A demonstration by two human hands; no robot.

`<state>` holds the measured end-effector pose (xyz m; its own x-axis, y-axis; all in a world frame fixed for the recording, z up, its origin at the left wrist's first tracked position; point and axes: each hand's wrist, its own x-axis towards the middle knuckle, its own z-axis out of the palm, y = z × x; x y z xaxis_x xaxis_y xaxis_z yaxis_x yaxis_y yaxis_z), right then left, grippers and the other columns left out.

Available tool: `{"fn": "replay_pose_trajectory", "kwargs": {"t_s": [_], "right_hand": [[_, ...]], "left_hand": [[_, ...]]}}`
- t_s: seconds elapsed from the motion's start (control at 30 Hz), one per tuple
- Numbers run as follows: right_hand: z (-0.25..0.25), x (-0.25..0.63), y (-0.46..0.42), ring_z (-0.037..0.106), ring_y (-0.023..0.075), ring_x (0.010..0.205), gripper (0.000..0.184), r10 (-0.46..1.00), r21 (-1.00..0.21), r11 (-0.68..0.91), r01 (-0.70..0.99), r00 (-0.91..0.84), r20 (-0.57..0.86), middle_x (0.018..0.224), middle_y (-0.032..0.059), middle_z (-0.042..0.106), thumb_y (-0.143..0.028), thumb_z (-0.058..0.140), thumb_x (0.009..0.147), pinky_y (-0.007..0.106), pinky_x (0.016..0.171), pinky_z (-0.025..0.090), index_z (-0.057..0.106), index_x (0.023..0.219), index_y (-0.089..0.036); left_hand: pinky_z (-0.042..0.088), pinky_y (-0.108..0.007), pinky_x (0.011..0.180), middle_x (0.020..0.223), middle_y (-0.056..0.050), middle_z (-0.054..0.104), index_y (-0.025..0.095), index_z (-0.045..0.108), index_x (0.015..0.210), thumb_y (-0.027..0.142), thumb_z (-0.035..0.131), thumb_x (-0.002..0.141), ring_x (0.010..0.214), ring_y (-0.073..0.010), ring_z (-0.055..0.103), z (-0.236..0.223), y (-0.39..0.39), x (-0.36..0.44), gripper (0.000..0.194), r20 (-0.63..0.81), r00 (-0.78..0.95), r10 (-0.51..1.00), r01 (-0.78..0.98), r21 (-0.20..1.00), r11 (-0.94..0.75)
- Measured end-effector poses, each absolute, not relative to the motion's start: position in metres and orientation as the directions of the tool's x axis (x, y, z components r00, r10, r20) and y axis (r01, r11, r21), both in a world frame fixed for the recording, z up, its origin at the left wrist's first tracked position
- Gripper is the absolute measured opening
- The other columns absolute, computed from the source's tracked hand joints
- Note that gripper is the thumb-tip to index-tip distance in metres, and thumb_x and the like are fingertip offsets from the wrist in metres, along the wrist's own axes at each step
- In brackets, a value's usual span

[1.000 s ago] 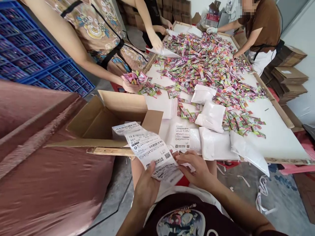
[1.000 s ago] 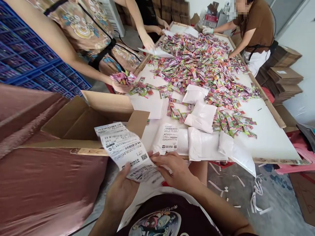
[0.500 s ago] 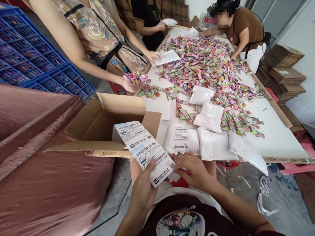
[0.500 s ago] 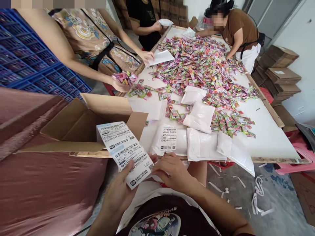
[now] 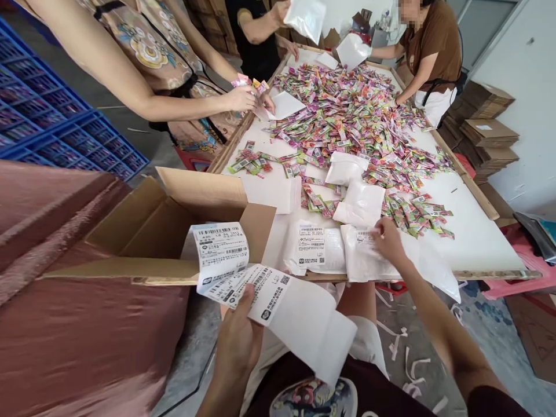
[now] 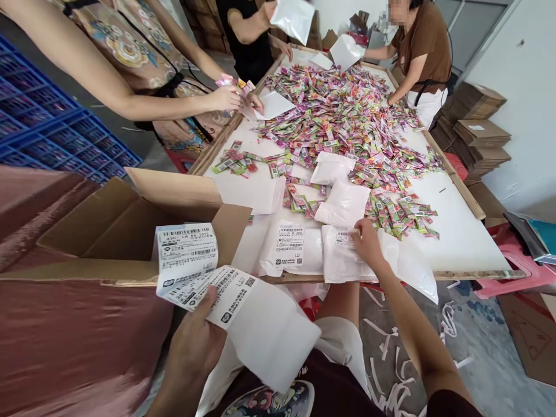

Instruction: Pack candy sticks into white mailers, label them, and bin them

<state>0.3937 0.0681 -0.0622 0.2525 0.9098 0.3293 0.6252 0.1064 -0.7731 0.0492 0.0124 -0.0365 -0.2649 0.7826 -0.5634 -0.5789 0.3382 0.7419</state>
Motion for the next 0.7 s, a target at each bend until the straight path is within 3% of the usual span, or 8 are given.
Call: {"fn": "replay_pose_trajectory", "kwargs": {"t_s": [0.1, 0.17, 0.27, 0.4, 0.5, 0.57, 0.63, 0.7], "right_hand": [[-0.095, 0.38, 0.059, 0.051, 0.0327, 0.119, 0.03, 0.92, -0.499, -0.041, 0.866, 0.227, 0.32, 0.125, 0.0187, 0.058, -0.034, 0.051, 0.092, 0.051, 0.102, 0.038, 0.059, 0.114, -0.015], [-0.104, 0.374, 0.048, 0.046, 0.0303, 0.13, 0.038, 0.958, -0.357, 0.021, 0.934, 0.083, 0.273, 0.14, 0.0171, 0.052, -0.034, 0.046, 0.096, 0.048, 0.108, 0.033, 0.056, 0.127, -0.016], [-0.107, 0.373, 0.04, 0.045, 0.0291, 0.133, 0.056, 0.987, -0.267, 0.108, 0.957, -0.071, 0.146, 0.144, 0.0147, 0.051, -0.051, 0.051, 0.093, 0.046, 0.112, 0.027, 0.051, 0.138, -0.017], [-0.104, 0.374, 0.05, 0.042, 0.0335, 0.135, 0.085, 0.997, -0.188, 0.06, 0.98, -0.052, 0.048, 0.147, 0.0167, 0.049, -0.069, 0.059, 0.081, 0.049, 0.11, 0.027, 0.043, 0.146, -0.016], [-0.09, 0.362, 0.052, 0.046, 0.0353, 0.131, 0.077, 0.999, -0.224, 0.011, 0.974, -0.002, 0.04, 0.142, 0.0185, 0.054, -0.066, 0.061, 0.082, 0.052, 0.109, 0.027, 0.05, 0.141, -0.017], [-0.073, 0.342, 0.041, 0.05, 0.0345, 0.127, 0.063, 0.991, -0.339, 0.016, 0.94, 0.03, 0.13, 0.135, 0.0181, 0.059, -0.059, 0.061, 0.087, 0.055, 0.11, 0.027, 0.056, 0.134, -0.018], [-0.052, 0.315, 0.022, 0.053, 0.031, 0.126, 0.059, 0.97, -0.516, 0.185, 0.837, -0.072, 0.231, 0.134, 0.0161, 0.06, -0.055, 0.062, 0.088, 0.051, 0.109, 0.032, 0.054, 0.135, -0.02], [-0.032, 0.287, 0.005, 0.055, 0.026, 0.124, 0.066, 0.911, -0.65, 0.413, 0.638, -0.285, 0.299, 0.137, 0.0133, 0.058, -0.05, 0.066, 0.087, 0.043, 0.104, 0.042, 0.045, 0.142, -0.022]], "left_hand": [[0.05, -0.034, 0.105, 0.111, -0.005, 0.077, 0.021, 0.064, 0.125, 0.016, 0.059, 0.091, 0.119, -0.0222, 0.065, -0.033, 0.009, 0.053, 0.035, -0.575, -0.27, 0.773, -0.588, 0.734, 0.34], [0.05, -0.039, 0.105, 0.109, -0.006, 0.077, 0.02, 0.063, 0.126, 0.023, 0.067, 0.087, 0.119, -0.0256, 0.065, -0.035, 0.006, 0.054, 0.04, -0.518, -0.238, 0.821, -0.572, 0.759, 0.313], [0.052, -0.046, 0.102, 0.109, -0.008, 0.077, 0.021, 0.064, 0.126, 0.036, 0.079, 0.077, 0.117, -0.0318, 0.065, -0.042, 0.0, 0.054, 0.054, -0.377, -0.158, 0.913, -0.477, 0.839, 0.264], [0.05, -0.044, 0.104, 0.112, -0.01, 0.076, 0.019, 0.071, 0.115, 0.043, 0.078, 0.077, 0.121, -0.0329, 0.063, -0.041, -0.009, 0.053, 0.045, -0.206, -0.166, 0.964, -0.222, 0.961, 0.167], [0.047, -0.044, 0.107, 0.117, -0.008, 0.074, 0.021, 0.069, 0.118, 0.043, 0.077, 0.078, 0.124, -0.0321, 0.06, -0.036, -0.015, 0.052, 0.046, -0.084, -0.191, 0.978, -0.091, 0.994, 0.068], [0.044, -0.046, 0.11, 0.116, -0.008, 0.075, 0.021, 0.071, 0.115, 0.041, 0.075, 0.079, 0.126, -0.0334, 0.058, -0.04, -0.017, 0.051, 0.041, -0.056, -0.132, 0.99, -0.018, 0.998, 0.055], [0.039, -0.05, 0.113, 0.116, -0.009, 0.075, 0.022, 0.075, 0.107, 0.04, 0.074, 0.078, 0.131, -0.0364, 0.054, -0.049, -0.017, 0.05, 0.034, -0.056, -0.03, 0.998, 0.039, 0.998, 0.057], [0.034, -0.053, 0.115, 0.119, -0.008, 0.074, 0.025, 0.077, 0.101, 0.037, 0.079, 0.072, 0.138, -0.0393, 0.044, -0.06, -0.016, 0.05, 0.032, -0.061, 0.038, 0.997, 0.039, 0.997, 0.059]]}}
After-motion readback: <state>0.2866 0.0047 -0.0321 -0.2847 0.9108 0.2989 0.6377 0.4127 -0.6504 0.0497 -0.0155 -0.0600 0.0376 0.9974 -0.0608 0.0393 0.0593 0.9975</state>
